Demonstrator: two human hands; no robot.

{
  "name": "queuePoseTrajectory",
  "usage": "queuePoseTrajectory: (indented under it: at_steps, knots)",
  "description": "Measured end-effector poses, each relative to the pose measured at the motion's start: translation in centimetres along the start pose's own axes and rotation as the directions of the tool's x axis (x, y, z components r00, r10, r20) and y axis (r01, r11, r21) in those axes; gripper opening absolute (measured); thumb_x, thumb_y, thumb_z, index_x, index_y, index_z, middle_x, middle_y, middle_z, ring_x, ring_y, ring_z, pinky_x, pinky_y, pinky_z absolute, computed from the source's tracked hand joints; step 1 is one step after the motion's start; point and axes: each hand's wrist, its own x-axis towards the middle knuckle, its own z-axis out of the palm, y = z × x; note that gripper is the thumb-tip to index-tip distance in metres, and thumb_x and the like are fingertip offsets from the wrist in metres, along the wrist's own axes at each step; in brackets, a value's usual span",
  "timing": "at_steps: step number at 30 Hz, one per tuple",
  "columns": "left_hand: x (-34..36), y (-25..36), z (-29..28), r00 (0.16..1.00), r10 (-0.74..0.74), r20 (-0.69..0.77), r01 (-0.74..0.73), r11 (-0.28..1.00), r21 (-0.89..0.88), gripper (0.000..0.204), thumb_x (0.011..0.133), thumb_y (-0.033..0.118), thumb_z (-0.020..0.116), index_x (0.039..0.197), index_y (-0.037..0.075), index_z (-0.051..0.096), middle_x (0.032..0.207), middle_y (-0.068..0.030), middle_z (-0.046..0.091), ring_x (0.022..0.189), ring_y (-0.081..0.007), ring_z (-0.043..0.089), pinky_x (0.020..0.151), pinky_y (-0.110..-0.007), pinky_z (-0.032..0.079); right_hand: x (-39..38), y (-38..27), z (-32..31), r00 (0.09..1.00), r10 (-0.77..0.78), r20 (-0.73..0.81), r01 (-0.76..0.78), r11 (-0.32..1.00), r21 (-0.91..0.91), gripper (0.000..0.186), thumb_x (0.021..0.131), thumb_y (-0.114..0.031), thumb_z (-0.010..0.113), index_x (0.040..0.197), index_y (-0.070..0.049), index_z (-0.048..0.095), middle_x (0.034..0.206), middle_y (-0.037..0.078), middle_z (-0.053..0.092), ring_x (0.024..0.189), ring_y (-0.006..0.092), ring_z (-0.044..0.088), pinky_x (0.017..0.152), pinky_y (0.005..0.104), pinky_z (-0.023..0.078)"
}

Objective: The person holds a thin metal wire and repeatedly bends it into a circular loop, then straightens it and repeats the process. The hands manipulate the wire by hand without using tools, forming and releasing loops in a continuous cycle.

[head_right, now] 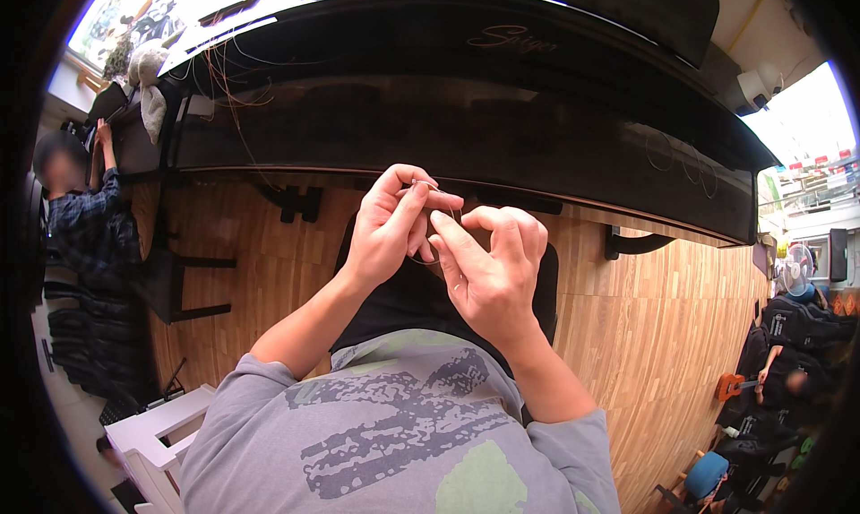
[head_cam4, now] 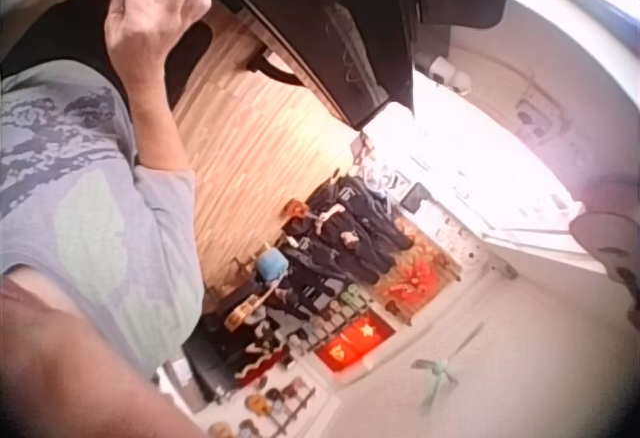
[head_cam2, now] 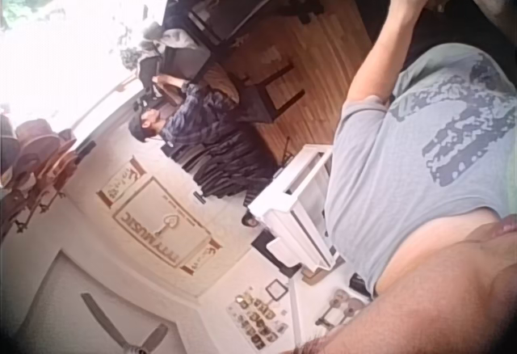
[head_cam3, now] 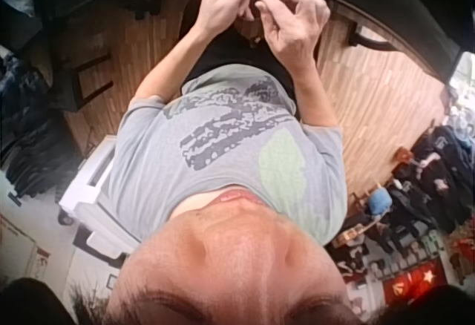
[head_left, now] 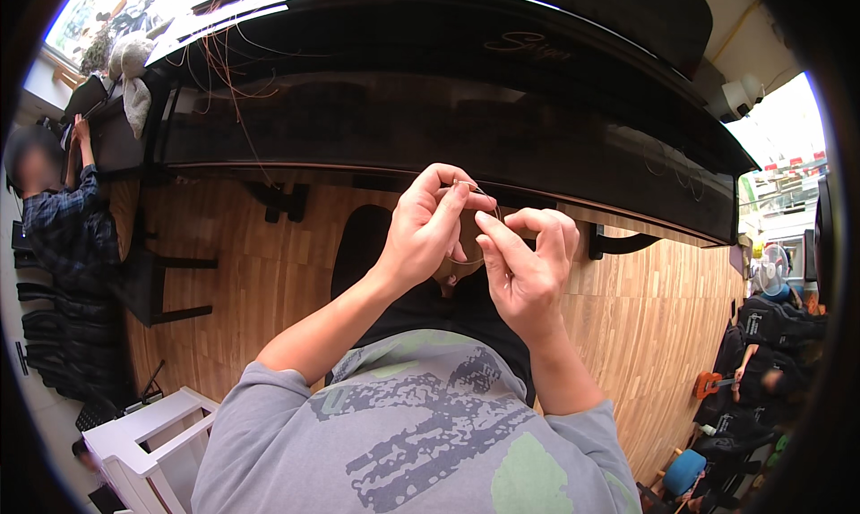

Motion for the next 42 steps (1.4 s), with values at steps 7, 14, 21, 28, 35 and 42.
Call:
queuePoseTrajectory:
  at_steps: [7, 14, 21, 28, 35, 42]
  knots:
    - [-1.1, 0.0, 1.0, 0.998, -0.020, 0.066, 0.023, 0.999, -0.036, 0.017, 0.102, 0.019, 0.043, 0.108, 0.004, 0.050, 0.092, -0.0065, 0.064, 0.053, 0.0001, 0.048, 0.045, -0.016, 0.044, 0.5, 0.5, 0.7, 0.987, 0.077, 0.143, -0.055, 0.986, -0.155, 0.021, 0.079, -0.019, 0.069, 0.100, -0.014, 0.071, 0.110, 0.012, 0.060, 0.104, 0.0277, 0.055, 0.091, 0.0415, 0.037]
    - [-1.5, -1.0, 1.1, 0.999, -0.013, 0.038, 0.009, 0.996, 0.089, 0.017, 0.100, 0.014, 0.047, 0.115, 0.005, 0.050, 0.099, -0.0008, 0.056, 0.059, 0.0028, 0.048, 0.050, -0.014, 0.046, 0.4, 0.6, 0.8, 0.977, 0.084, 0.195, -0.032, 0.966, -0.255, 0.024, 0.079, -0.010, 0.064, 0.102, -0.007, 0.070, 0.078, 0.003, 0.059, 0.074, 0.0185, 0.058, 0.068, 0.0338, 0.042]
    - [-1.6, -0.6, 1.3, 1.000, -0.015, 0.006, 0.014, 0.988, 0.157, 0.018, 0.093, 0.006, 0.058, 0.110, 0.005, 0.051, 0.091, 0.0013, 0.051, 0.061, 0.0031, 0.049, 0.048, -0.014, 0.043, 0.3, 0.6, 0.9, 0.975, 0.124, 0.184, -0.045, 0.923, -0.382, 0.029, 0.079, -0.009, 0.063, 0.107, -0.011, 0.070, 0.071, 0.001, 0.052, 0.065, 0.0161, 0.055, 0.059, 0.0319, 0.038]
    - [-1.4, -0.5, 0.7, 0.997, -0.072, -0.020, 0.075, 0.982, 0.173, 0.008, 0.094, 0.004, 0.056, 0.100, 0.005, 0.052, 0.081, 0.0041, 0.047, 0.054, 0.0030, 0.046, 0.041, -0.014, 0.037, 0.6, 0.0, -0.1, 0.943, 0.148, 0.298, -0.098, 0.980, -0.176, 0.041, 0.077, -0.003, 0.063, 0.117, -0.011, 0.066, 0.084, 0.007, 0.053, 0.065, 0.0194, 0.057, 0.058, 0.0336, 0.046]
    - [-1.1, -0.3, 0.8, 0.996, -0.085, -0.019, 0.086, 0.996, 0.034, 0.003, 0.095, 0.006, 0.053, 0.095, 0.007, 0.050, 0.075, 0.0040, 0.047, 0.053, 0.0011, 0.045, 0.040, -0.016, 0.038, 0.6, 0.7, -1.0, 0.941, 0.141, 0.308, -0.148, 0.989, 0.000, 0.046, 0.073, -0.001, 0.063, 0.118, -0.010, 0.065, 0.094, 0.010, 0.057, 0.068, 0.0218, 0.061, 0.062, 0.0334, 0.051]
    - [-1.0, -0.8, 0.4, 0.995, -0.104, -0.011, 0.101, 0.983, -0.156, 0.002, 0.095, 0.007, 0.050, 0.095, 0.008, 0.049, 0.068, 0.0033, 0.046, 0.055, -0.0017, 0.042, 0.040, -0.020, 0.041, 0.2, 1.6, -0.9, 0.934, 0.164, 0.319, -0.277, 0.895, 0.351, 0.033, 0.074, 0.001, 0.059, 0.104, -0.008, 0.071, 0.096, 0.010, 0.063, 0.073, 0.0208, 0.064, 0.064, 0.0292, 0.052]
